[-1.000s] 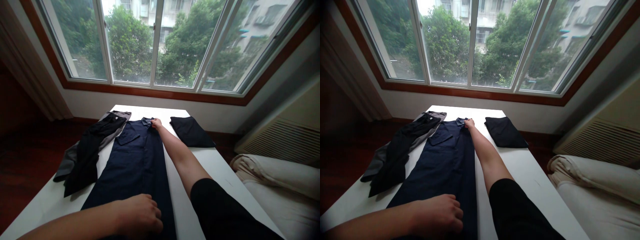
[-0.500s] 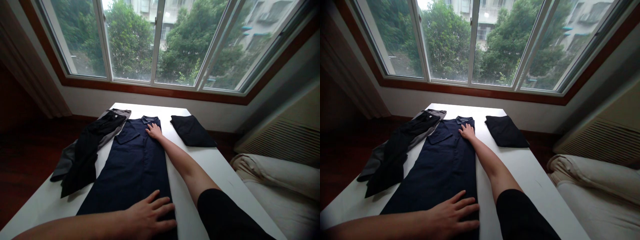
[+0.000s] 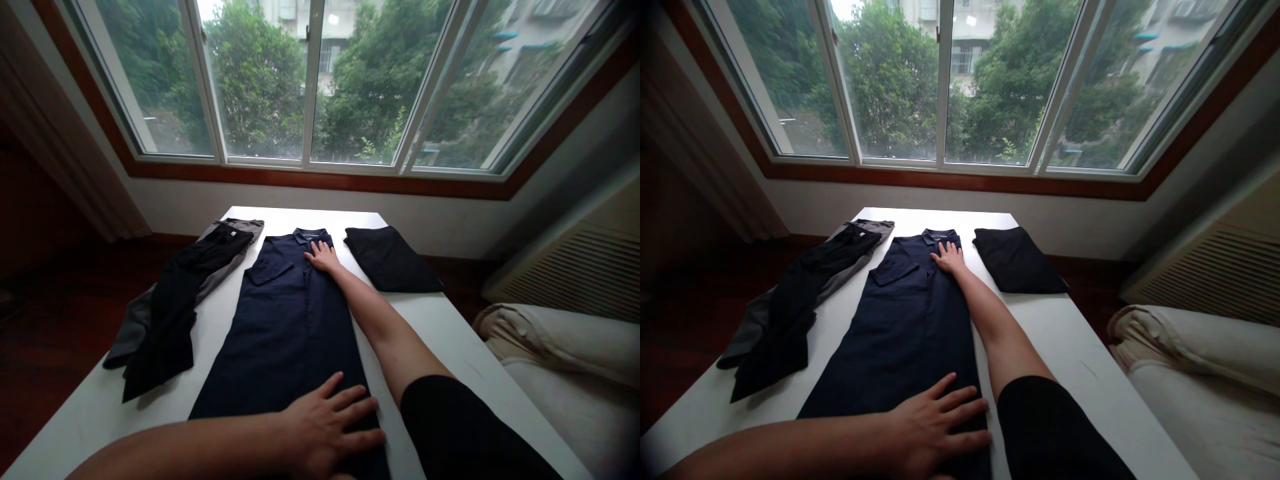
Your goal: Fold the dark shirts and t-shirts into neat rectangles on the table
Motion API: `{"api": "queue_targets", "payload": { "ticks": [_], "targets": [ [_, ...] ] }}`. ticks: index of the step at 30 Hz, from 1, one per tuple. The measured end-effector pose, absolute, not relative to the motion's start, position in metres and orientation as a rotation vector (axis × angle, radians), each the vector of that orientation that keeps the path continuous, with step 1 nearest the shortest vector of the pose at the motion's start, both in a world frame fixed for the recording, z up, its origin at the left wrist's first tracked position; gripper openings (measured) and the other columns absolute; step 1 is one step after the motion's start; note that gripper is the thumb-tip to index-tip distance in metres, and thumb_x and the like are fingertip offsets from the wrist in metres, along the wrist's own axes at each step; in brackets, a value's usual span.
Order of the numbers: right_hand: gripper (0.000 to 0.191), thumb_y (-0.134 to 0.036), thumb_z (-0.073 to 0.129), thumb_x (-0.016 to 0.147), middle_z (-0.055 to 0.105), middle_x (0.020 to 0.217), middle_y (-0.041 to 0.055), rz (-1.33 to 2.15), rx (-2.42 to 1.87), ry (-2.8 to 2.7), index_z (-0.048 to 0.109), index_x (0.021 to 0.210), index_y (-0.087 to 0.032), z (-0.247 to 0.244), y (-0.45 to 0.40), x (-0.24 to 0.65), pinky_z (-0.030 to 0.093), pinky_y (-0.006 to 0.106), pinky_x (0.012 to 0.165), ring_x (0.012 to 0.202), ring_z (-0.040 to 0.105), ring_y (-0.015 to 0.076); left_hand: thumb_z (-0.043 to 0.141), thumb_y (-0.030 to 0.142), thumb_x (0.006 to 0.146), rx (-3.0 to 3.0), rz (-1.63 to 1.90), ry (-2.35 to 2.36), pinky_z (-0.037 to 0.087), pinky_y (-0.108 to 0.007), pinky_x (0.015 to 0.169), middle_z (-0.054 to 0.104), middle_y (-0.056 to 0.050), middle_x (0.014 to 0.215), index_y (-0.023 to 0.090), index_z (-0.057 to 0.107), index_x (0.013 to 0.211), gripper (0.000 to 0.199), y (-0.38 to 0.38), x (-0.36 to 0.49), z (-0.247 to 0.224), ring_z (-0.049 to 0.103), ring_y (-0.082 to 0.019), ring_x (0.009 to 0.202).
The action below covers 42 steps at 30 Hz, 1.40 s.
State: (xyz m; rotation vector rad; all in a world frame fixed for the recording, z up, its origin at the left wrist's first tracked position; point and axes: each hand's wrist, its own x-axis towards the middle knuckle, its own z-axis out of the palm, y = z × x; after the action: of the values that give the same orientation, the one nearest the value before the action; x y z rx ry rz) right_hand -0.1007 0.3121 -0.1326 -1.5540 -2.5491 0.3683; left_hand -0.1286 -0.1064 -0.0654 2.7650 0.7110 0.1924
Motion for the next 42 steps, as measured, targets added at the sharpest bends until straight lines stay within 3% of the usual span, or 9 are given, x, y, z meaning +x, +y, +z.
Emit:
{"api": "queue_targets", "payload": {
  "ticks": [9, 14, 20, 24, 27, 31, 36, 39, 42],
  "targets": [
    [0.063, -0.054, 0.031, 0.109, 0.034, 0.167, 0.0156, 0.132, -1.431, -2.475, 0.04, 0.16, -0.018, -0.116, 0.291, -0.083, 0.015, 0.043, 0.125, 0.155, 0.026, 0.0254, 0.042, 0.06, 0.103, 2.682, 0.318, 0.787, 0.021, -0.059, 0.127, 0.032, -0.012, 0.169, 0.023, 0.036, 0.162, 0.07, -0.103, -0.108, -0.064, 0.028, -0.033, 0.156],
    [0.065, -0.054, 0.035, 0.107, 0.028, 0.169, 0.0176, 0.076, -1.39, -2.451, 0.038, 0.161, -0.016, -0.122, 0.248, -0.09, 0.015, 0.046, 0.124, 0.156, 0.022, 0.0293, 0.053, 0.047, 0.101, 2.557, 0.416, 1.221, 0.019, -0.055, 0.129, 0.043, -0.009, 0.164, 0.027, 0.053, 0.149, 0.052, -0.083, -0.159, -0.067, 0.035, -0.03, 0.153],
    [0.076, -0.065, 0.029, 0.105, 0.015, 0.173, 0.0161, 0.267, -1.392, -2.617, 0.028, 0.166, -0.019, -0.129, 0.223, -0.089, 0.007, 0.048, 0.126, 0.16, 0.009, 0.0299, 0.058, 0.053, 0.096, 2.584, 0.262, 1.109, 0.016, -0.058, 0.129, 0.026, -0.01, 0.171, 0.029, 0.03, 0.164, 0.077, -0.089, -0.184, -0.081, 0.024, -0.033, 0.158],
    [0.076, -0.065, 0.029, 0.106, 0.014, 0.173, 0.0157, 0.324, -1.444, -2.603, 0.028, 0.166, -0.018, -0.113, 0.224, -0.094, 0.007, 0.048, 0.126, 0.16, 0.009, 0.0293, 0.056, 0.053, 0.098, 2.585, 0.278, 1.1, 0.018, -0.057, 0.129, 0.023, -0.009, 0.172, 0.029, 0.025, 0.166, 0.079, -0.098, -0.174, -0.083, 0.023, -0.033, 0.158],
    [0.067, -0.056, 0.033, 0.108, 0.024, 0.17, 0.0165, 0.313, -1.409, -2.56, 0.034, 0.163, -0.017, -0.1, 0.216, -0.092, 0.013, 0.046, 0.125, 0.158, 0.017, 0.0286, 0.056, 0.046, 0.099, 2.623, 0.389, 1.145, 0.025, -0.053, 0.127, 0.039, -0.008, 0.166, 0.029, 0.042, 0.158, 0.063, -0.087, -0.18, -0.079, 0.037, -0.03, 0.151],
    [0.048, -0.037, 0.04, 0.109, 0.052, 0.152, 0.0168, 0.213, -1.247, -2.493, 0.054, 0.149, -0.015, -0.084, 0.172, -0.082, 0.031, 0.037, 0.117, 0.141, 0.044, 0.0257, 0.05, 0.03, 0.1, 2.506, 0.786, 1.627, 0.044, -0.046, 0.113, 0.065, -0.008, 0.133, 0.027, 0.069, 0.122, 0.029, -0.036, -0.23, -0.072, 0.059, -0.026, 0.125],
    [0.03, -0.033, 0.047, 0.106, 0.071, 0.111, 0.0093, 0.225, -0.606, -2.772, 0.073, 0.113, -0.02, -0.072, 0.07, -0.087, 0.046, 0.033, 0.1, 0.107, 0.063, 0.0217, 0.054, 0.025, 0.091, 2.006, 0.951, 2.274, 0.047, -0.041, 0.107, 0.067, -0.011, 0.114, 0.019, 0.074, 0.103, 0.023, 0.064, -0.33, -0.068, 0.063, -0.028, 0.112],
    [0.028, -0.039, 0.05, 0.105, 0.072, 0.108, 0.0062, 0.298, -0.134, -2.905, 0.071, 0.114, -0.022, -0.066, 0.005, -0.101, 0.052, 0.032, 0.09, 0.101, 0.066, 0.0213, 0.06, 0.024, 0.086, 1.689, 0.824, 2.284, 0.048, -0.036, 0.102, 0.07, -0.011, 0.115, 0.018, 0.076, 0.104, 0.025, 0.116, -0.359, -0.071, 0.065, -0.028, 0.111],
    [0.039, -0.046, 0.049, 0.104, 0.073, 0.11, 0.0084, 0.369, 0.025, -3.024, 0.062, 0.132, -0.024, -0.059, -0.045, -0.118, 0.056, 0.033, 0.072, 0.098, 0.07, 0.0251, 0.06, 0.023, 0.085, 1.577, 0.799, 2.218, 0.051, -0.029, 0.092, 0.075, -0.007, 0.11, 0.018, 0.076, 0.11, 0.03, 0.15, -0.357, -0.074, 0.068, -0.024, 0.105]
  ]
}}
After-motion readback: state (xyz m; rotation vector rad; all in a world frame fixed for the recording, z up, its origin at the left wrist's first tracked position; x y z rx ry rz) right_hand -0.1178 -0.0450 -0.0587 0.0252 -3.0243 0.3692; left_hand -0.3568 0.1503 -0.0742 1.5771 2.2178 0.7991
